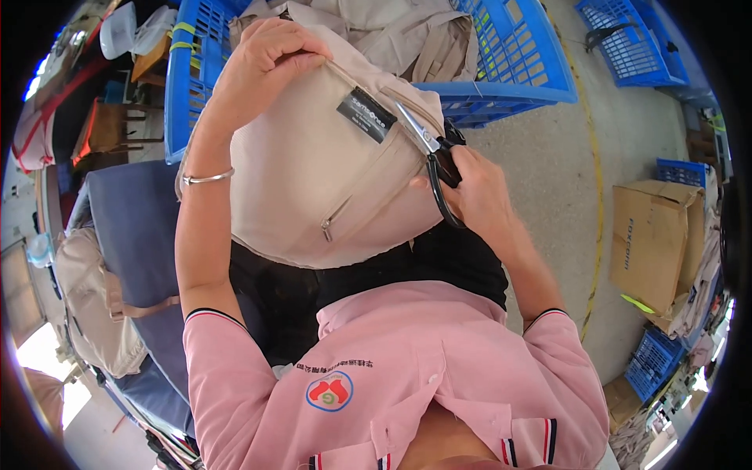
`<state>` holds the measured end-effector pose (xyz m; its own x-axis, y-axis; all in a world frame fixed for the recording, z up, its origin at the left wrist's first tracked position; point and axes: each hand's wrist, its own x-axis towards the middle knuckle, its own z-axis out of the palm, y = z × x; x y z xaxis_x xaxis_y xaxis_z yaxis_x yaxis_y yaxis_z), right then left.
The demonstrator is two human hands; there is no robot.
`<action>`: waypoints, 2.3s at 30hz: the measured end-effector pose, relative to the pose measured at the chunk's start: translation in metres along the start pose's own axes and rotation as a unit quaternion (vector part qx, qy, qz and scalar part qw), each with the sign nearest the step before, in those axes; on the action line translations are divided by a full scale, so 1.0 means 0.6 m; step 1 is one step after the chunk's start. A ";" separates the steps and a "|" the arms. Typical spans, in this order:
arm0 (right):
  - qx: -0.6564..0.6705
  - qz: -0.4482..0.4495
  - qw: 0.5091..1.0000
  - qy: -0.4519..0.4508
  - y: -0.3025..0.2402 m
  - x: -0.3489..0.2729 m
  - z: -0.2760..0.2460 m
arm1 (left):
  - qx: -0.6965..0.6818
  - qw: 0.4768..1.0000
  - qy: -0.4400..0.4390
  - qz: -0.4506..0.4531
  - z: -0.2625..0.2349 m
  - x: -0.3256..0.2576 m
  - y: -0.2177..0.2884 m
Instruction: Trimming loose threads from beige bags using scissors in a factory.
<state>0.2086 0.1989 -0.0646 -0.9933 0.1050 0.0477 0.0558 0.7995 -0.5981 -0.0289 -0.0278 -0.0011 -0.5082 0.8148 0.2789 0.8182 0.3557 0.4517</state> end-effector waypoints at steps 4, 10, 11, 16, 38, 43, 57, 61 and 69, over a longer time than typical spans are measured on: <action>0.101 0.109 0.988 -0.039 0.019 -0.001 0.008 | -0.008 1.000 0.000 -0.014 0.016 0.001 -0.018; 0.036 0.050 0.998 -0.023 0.040 -0.026 0.017 | -0.049 0.999 -0.011 -0.020 0.025 -0.001 -0.022; 0.039 0.052 0.998 -0.028 0.037 -0.029 0.014 | -0.049 0.999 -0.011 -0.020 0.024 -0.002 -0.021; -0.014 0.022 0.999 -0.039 0.024 -0.021 -0.010 | -0.079 0.997 0.009 0.003 0.023 -0.004 -0.016; 0.247 0.193 0.947 0.062 0.098 -0.067 0.066 | 0.291 0.697 0.582 -0.301 -0.525 -0.532 0.041; 0.187 0.151 0.969 0.057 0.112 -0.072 0.108 | 0.591 0.423 0.542 -0.421 -0.596 -0.870 0.107; -0.001 0.140 0.979 0.147 0.131 -0.037 0.120 | 0.318 0.762 0.087 -0.557 -0.496 -1.053 -0.223; -0.047 0.150 0.973 0.170 0.136 -0.048 0.140 | 0.407 0.662 -0.006 -0.629 -0.489 -1.001 -0.260; 0.000 0.117 0.972 0.203 0.152 -0.014 0.132 | 0.627 0.668 0.154 -0.371 -0.495 -0.734 -0.262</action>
<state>0.2138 0.2241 -0.1829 -0.8324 0.5077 0.2220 0.2745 0.7259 -0.6307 -0.0135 -0.5787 0.0564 -0.7723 0.1371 0.6203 -0.2057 0.8699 -0.4483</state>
